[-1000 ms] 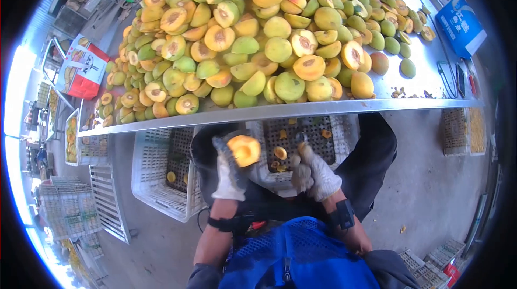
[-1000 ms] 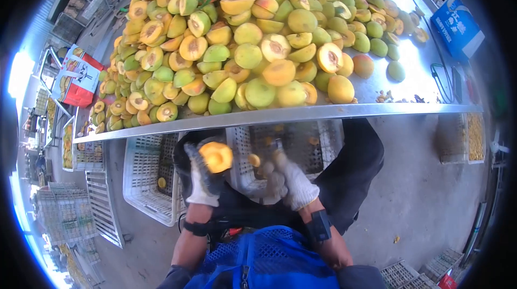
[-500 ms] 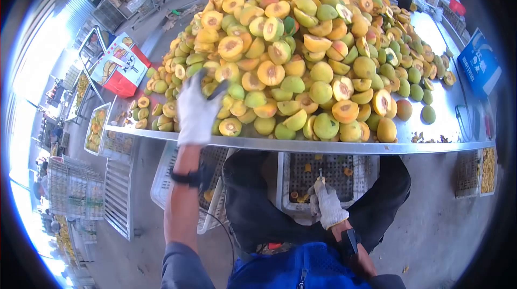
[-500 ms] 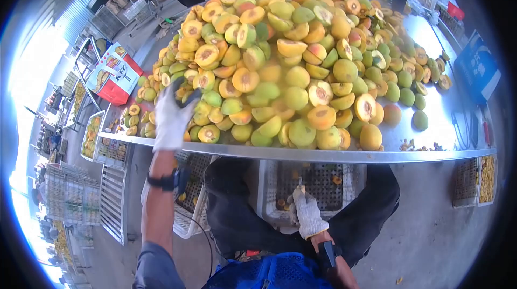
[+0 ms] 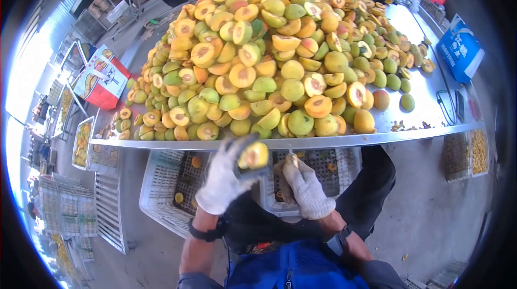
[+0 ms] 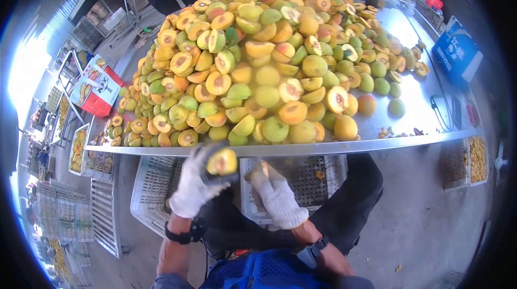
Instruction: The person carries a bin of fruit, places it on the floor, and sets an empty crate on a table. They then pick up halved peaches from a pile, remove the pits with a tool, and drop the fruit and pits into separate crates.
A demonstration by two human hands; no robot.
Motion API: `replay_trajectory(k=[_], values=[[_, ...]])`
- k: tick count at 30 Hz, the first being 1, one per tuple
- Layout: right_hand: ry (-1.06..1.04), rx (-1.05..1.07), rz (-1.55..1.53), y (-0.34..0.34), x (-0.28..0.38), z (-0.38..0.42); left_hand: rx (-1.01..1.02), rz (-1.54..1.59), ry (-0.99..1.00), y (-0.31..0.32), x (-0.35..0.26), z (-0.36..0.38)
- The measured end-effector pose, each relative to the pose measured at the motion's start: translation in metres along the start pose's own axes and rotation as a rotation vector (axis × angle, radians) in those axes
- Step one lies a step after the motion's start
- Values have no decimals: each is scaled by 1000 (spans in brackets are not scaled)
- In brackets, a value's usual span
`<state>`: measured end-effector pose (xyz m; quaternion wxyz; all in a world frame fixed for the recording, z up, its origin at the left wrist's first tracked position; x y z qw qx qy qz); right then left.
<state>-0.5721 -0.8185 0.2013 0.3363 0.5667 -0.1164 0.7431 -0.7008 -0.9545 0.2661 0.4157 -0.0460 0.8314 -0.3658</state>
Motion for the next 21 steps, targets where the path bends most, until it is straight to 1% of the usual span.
replay_trajectory(k=[2,4,5,6,7,8,9,10,11,12,13,14,15,16,17,18,19,20,21], values=[[82,21,-88,5,8,0,99,46,48,18,1,18],[187,19,-165,3,-3,1,70,197,79,30,1,25],[280,25,-300,3,-4,6,18,559,-179,41,6,36],[287,14,-310,4,-9,9,-42,913,-442,54,8,46],[293,5,-321,5,-15,9,-67,914,-455,60,2,44],[296,1,-332,7,-20,10,-90,1005,-405,83,35,64],[322,-10,-339,10,-23,10,-152,1133,-541,97,46,76],[145,-72,-125,8,-22,8,-214,1258,-676,107,49,81],[-32,-132,90,6,-21,8,-303,1122,-777,112,55,84],[-209,-188,304,5,-20,7,-312,1128,-779,113,59,86],[-290,-196,428,-1,-24,4,-322,1135,-779,110,58,83],[-239,-168,450,-1,-14,8,-335,1142,-780,107,55,79],[-186,-137,475,-1,1,17,-347,1067,-895,102,52,77],[-132,-108,499,0,9,22,-352,1124,-837,103,53,75],[-249,-97,484,1,-5,21,-351,1180,-775,106,54,72],[-227,-75,556,4,-6,21,-347,1235,-712,108,54,71],[-205,-53,627,6,-7,21,-338,916,-610,107,47,70],[-182,-30,699,8,-8,21,-347,984,-634,107,45,70],[-162,-39,697,8,-11,20,-358,1052,-658,107,44,69]])
Point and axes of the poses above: each hand's wrist, its own z-axis away from the middle knuckle, its own y-axis out of the palm, x = y × z, the point moved 2 cm from there along -z, towards the middle knuckle, and after that the axes turned 13 degrees about -x, right-handed, at the moved point
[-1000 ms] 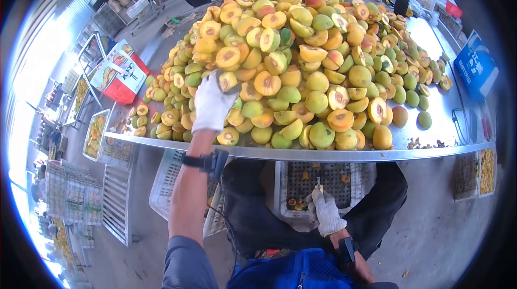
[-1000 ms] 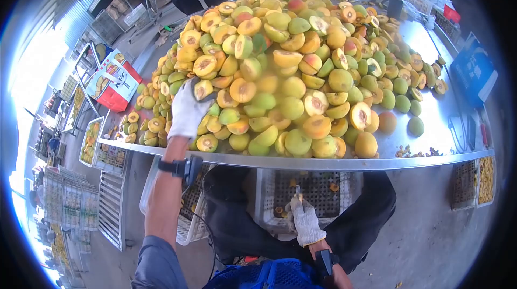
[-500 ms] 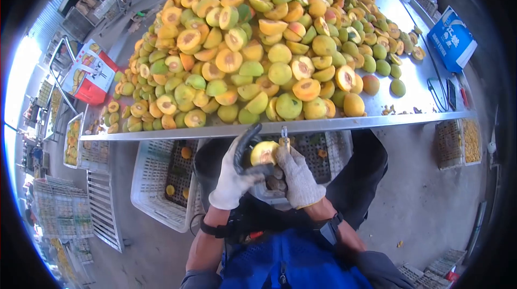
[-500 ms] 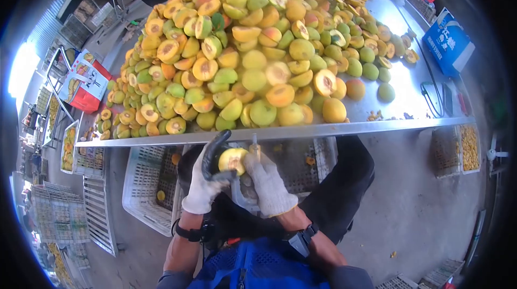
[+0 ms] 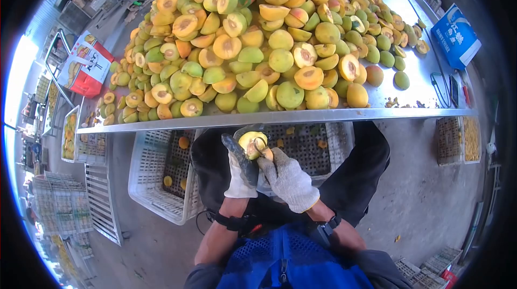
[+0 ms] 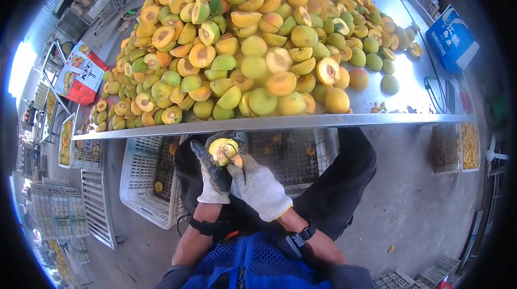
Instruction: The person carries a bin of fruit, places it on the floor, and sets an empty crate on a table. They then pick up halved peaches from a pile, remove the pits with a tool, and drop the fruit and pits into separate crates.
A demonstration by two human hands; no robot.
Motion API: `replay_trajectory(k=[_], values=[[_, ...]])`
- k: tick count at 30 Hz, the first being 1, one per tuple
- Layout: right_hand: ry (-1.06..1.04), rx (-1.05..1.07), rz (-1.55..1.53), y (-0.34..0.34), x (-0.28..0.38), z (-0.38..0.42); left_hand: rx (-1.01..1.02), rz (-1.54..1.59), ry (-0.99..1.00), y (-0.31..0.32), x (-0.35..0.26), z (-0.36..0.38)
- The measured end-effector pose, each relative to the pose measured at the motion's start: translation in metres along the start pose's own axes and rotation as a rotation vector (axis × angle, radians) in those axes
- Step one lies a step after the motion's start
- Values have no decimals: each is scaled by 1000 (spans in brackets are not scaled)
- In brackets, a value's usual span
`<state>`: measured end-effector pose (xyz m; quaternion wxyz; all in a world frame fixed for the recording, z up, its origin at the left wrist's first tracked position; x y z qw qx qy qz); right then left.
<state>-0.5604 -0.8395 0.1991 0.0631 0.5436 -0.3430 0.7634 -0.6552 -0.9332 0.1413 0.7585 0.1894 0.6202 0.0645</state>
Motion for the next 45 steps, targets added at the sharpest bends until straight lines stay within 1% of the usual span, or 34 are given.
replay_trajectory(k=[1,4,7,8,9,11,14,15,17,18,20,21,23,25,26,27,29,30,31,32,33,34,35,36,37,38,39,40,41,43,45], values=[[5,6,15,2,-1,-1,-9,66,-32,0,1,1],[4,20,26,8,-5,-4,-70,-2,42,-4,12,1],[-20,21,4,11,-11,-5,-43,-113,143,-11,20,-3],[-27,19,3,12,-11,-5,-57,-3,60,-13,24,-3],[-36,18,2,12,-12,-5,-39,23,37,-15,26,-3],[-55,37,-98,19,-24,-5,-3,70,-12,-16,20,-4],[-46,98,-219,23,-33,-5,75,5,-18,-9,-1,-1],[-37,123,-256,23,-34,-5,66,-24,-9,-8,-2,-2],[193,311,-475,20,-30,-7,49,-79,13,-7,-4,-3],[308,403,-585,20,-28,-7,53,-83,57,-6,-7,-2],[248,382,-559,19,-25,-8,59,-89,144,-2,-11,0],[223,374,-546,19,-25,-7,76,-105,112,-5,-9,-1],[101,340,-450,17,-26,-6,112,-130,56,-11,-6,-7],[152,350,-468,18,-25,-3,43,-194,57,-12,-5,-6],[264,376,-534,17,-23,0,9,-226,58,-13,-6,-5],[376,402,-598,18,-22,2,86,-274,76,-10,-8,-6],[537,490,-863,17,-24,5,232,-375,123,-4,-16,-13],[607,570,-990,20,-22,5,334,-478,274,0,-24,-17],[515,542,-964,20,-20,8,322,-536,311,3,-31,-13],[429,501,-804,22,-20,4,344,-483,292,3,-30,-15],[450,502,-806,18,-19,5,284,-316,148,0,-19,-13],[547,508,-875,20,-24,6,360,-455,206,0,-26,-17],[464,463,-785,23,-37,7,348,-560,194,0,-31,-18],[513,440,-709,25,-27,7,306,-483,164,-11,-5,-25],[563,419,-634,26,-17,6,157,-318,-183,-18,14,-25],[603,426,-650,28,-15,8,181,-389,-271,-19,12,-27],[644,432,-666,30,-14,10,207,-361,-284,-24,14,-29],[635,536,-785,33,-23,12,234,-333,-298,-28,15,-31],[633,636,-902,35,-25,13,243,-222,-389,-35,20,-31],[614,747,-998,37,-30,10,295,-202,-317,-37,23,-30],[618,816,-1058,38,-34,11,329,-204,-309,-36,18,-33]])
Point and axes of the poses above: each hand's wrist, its own z-axis away from the middle knuckle, its own y-axis out of the palm, x = y × z, the point moved 2 cm from there along -z, towards the middle knuckle, and after that the axes turned 13 degrees about -x, right-handed, at the moved point
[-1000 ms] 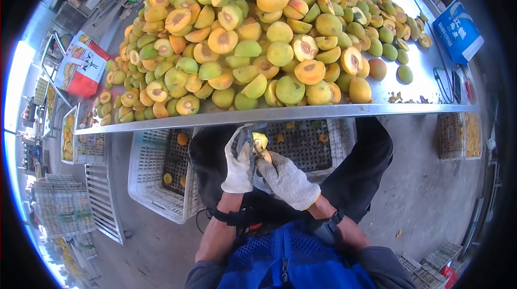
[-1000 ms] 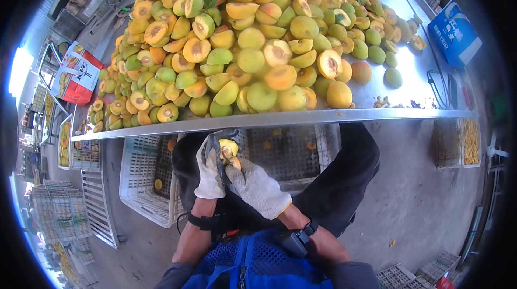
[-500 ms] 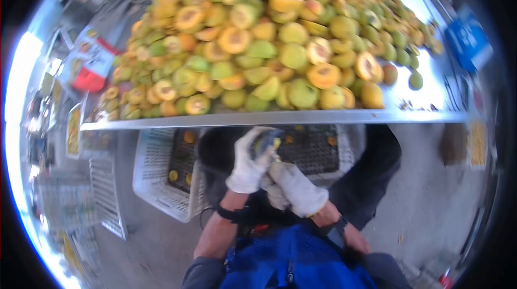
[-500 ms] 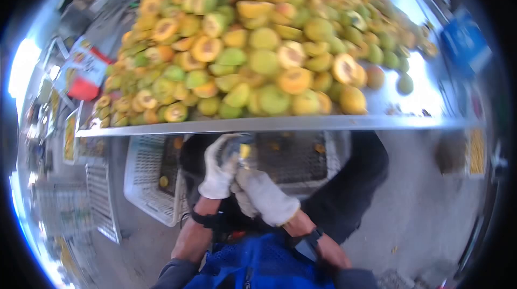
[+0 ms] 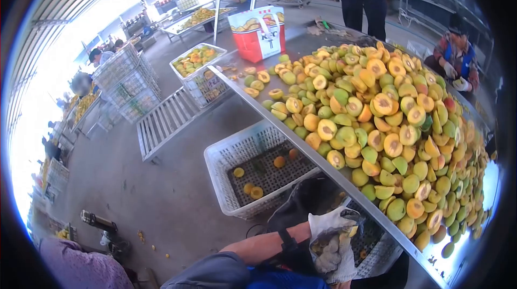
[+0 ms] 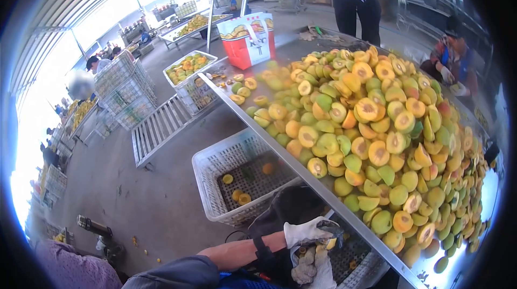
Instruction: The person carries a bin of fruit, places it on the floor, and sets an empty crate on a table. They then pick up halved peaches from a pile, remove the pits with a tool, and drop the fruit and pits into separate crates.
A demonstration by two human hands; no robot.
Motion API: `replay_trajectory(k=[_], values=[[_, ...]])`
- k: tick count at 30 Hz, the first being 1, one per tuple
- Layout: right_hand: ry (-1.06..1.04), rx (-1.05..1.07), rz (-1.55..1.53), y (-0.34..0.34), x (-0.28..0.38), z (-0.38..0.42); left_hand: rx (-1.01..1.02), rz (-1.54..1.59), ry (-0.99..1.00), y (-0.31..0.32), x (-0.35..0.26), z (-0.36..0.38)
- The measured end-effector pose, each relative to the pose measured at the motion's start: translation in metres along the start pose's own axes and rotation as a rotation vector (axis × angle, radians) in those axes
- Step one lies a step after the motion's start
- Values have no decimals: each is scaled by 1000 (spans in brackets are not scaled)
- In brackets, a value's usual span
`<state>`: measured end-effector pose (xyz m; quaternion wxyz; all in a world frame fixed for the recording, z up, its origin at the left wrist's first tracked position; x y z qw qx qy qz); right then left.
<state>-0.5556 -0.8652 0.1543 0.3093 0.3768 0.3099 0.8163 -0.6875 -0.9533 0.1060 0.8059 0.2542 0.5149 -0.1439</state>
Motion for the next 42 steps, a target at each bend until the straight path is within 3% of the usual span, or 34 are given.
replay_trajectory(k=[3,4,6,7,8,10,13,14,15,16,17,18,21,22,24,27,30,31,34,36,38,39,40,42], values=[[34,36,-70,-3,-2,-1,-25,58,67,6,6,6],[38,32,-64,-3,-1,0,-137,-47,168,15,-8,16],[40,27,-40,0,2,0,-154,14,490,24,-2,9],[39,24,-36,0,4,1,-256,-26,511,27,-14,20],[34,21,-28,0,5,1,-269,-24,394,31,-25,30],[35,21,-14,1,8,2,-191,72,418,35,-12,23],[30,44,1,-1,10,4,67,299,124,30,-9,28],[19,46,-1,-2,9,7,55,347,183,24,18,20],[15,48,-5,-1,7,9,87,384,41,22,16,18],[4,31,-12,-3,6,16,228,385,217,22,-16,36],[-12,19,-11,-2,5,21,181,571,12,22,-1,39],[-20,9,-16,1,1,26,222,427,59,18,3,29],[-30,-84,12,10,6,32,-35,358,193,40,-21,39],[-57,-126,63,11,9,33,1,248,200,36,-20,35],[-170,-256,268,7,15,33,-188,166,122,36,4,28],[-156,-184,199,7,11,31,6,529,27,28,23,19],[-237,-307,367,2,11,29,-19,719,-175,26,36,18],[-274,-284,411,4,13,30,-104,720,-187,24,43,18],[-320,-212,448,7,22,32,-12,944,-220,21,52,13],[-259,-170,344,3,22,34,-293,670,-194,34,26,25],[-239,-52,228,-14,23,44,-159,832,-233,36,-19,34],[-238,-117,193,-29,21,46,-233,774,-239,22,-26,33],[-237,-179,157,-42,20,45,-219,725,-116,7,-32,39],[-240,-482,181,-60,23,39,-405,392,97,-40,-32,50]])
Point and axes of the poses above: each hand's wrist, its own z-axis away from the middle knuckle, its own y-axis out of the palm, x = y × z, the point moved 2 cm from there along -z, towards the middle knuckle, and after that the axes turned 13 degrees about -x, right-handed, at the moved point
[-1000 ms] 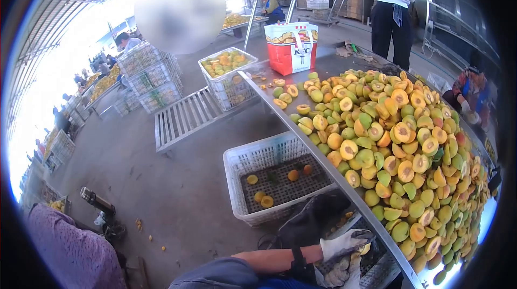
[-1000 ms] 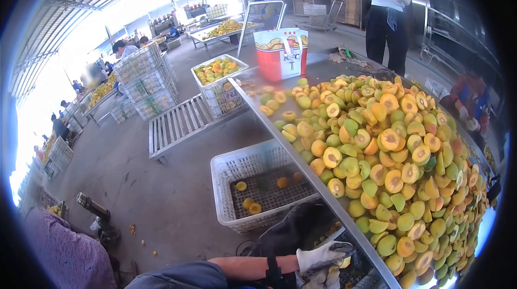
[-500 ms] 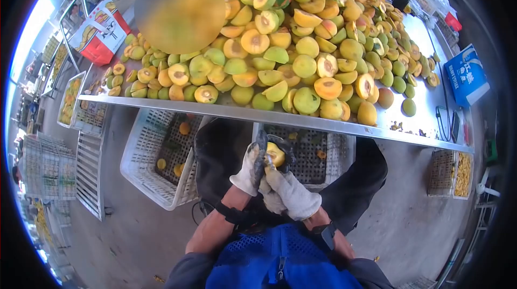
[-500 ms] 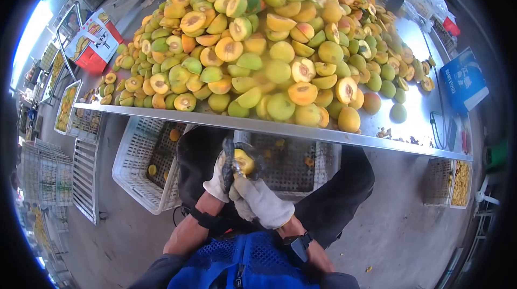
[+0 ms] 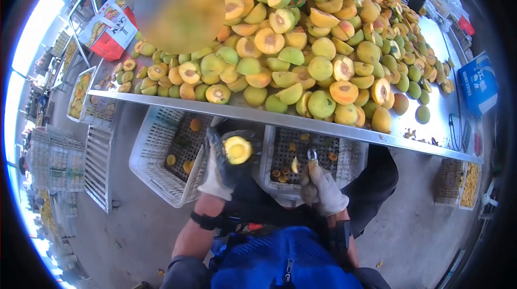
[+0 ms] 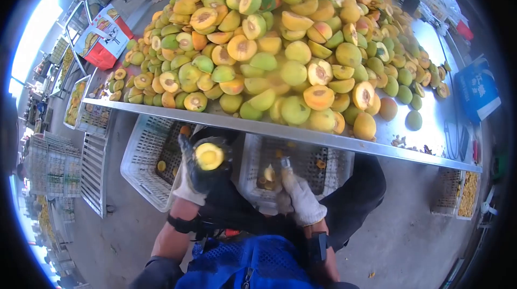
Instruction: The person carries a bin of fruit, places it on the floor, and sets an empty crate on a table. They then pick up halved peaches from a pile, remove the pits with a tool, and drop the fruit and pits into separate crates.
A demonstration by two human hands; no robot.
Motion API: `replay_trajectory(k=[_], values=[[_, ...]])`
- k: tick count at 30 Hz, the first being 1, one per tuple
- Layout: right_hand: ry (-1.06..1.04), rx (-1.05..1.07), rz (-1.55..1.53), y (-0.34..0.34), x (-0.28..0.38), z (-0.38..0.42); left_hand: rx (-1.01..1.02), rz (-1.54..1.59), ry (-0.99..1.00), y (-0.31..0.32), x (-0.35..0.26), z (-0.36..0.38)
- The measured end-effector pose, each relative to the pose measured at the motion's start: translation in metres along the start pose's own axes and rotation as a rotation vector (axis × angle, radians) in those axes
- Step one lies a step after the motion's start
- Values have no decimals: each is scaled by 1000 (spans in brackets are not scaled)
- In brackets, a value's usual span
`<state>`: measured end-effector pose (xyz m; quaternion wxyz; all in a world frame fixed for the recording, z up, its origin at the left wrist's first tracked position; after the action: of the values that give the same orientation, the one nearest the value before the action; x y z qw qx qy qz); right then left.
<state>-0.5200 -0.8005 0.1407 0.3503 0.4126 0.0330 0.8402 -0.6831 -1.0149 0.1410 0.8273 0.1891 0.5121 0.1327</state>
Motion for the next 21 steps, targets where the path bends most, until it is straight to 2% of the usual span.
replay_trajectory(k=[1,2,4,7,9,11,12,14,16,19,21], values=[[-100,-180,146,-11,-8,-13,-74,-73,99,-20,-13,-2],[-172,-371,304,-23,-16,-25,-167,17,107,-34,-36,0],[-27,-377,168,-38,-24,-32,-366,-1348,962,-37,-95,8],[-41,-322,153,-24,-20,-29,-620,-1538,1258,-17,-148,4],[-33,-301,160,-10,-16,-28,-457,-1431,1241,13,-168,-22],[-86,-261,200,-6,-27,-35,-321,-1667,1268,60,-173,-44],[-113,-243,219,-5,-31,-38,-198,-1708,1189,72,-169,-62],[-140,-261,286,-3,-29,-33,-79,-1975,1088,90,-160,-93],[-116,-297,296,-6,-28,-27,-77,-1945,1058,93,-158,-102],[-133,-311,239,-9,-27,-22,-26,-1731,1308,72,-156,-94],[-138,-269,192,-4,-20,-18,-83,-1330,1021,59,-157,-80]])
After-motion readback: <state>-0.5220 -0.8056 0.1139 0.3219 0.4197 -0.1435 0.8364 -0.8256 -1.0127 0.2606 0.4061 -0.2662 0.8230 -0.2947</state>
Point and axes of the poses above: each hand's wrist, its own z-axis away from the middle knuckle, its own y-axis out of the palm, x = y × z, the point moved 2 cm from there along -z, towards the middle knuckle, and after that the axes turned 13 degrees about -x, right-handed, at the moved point
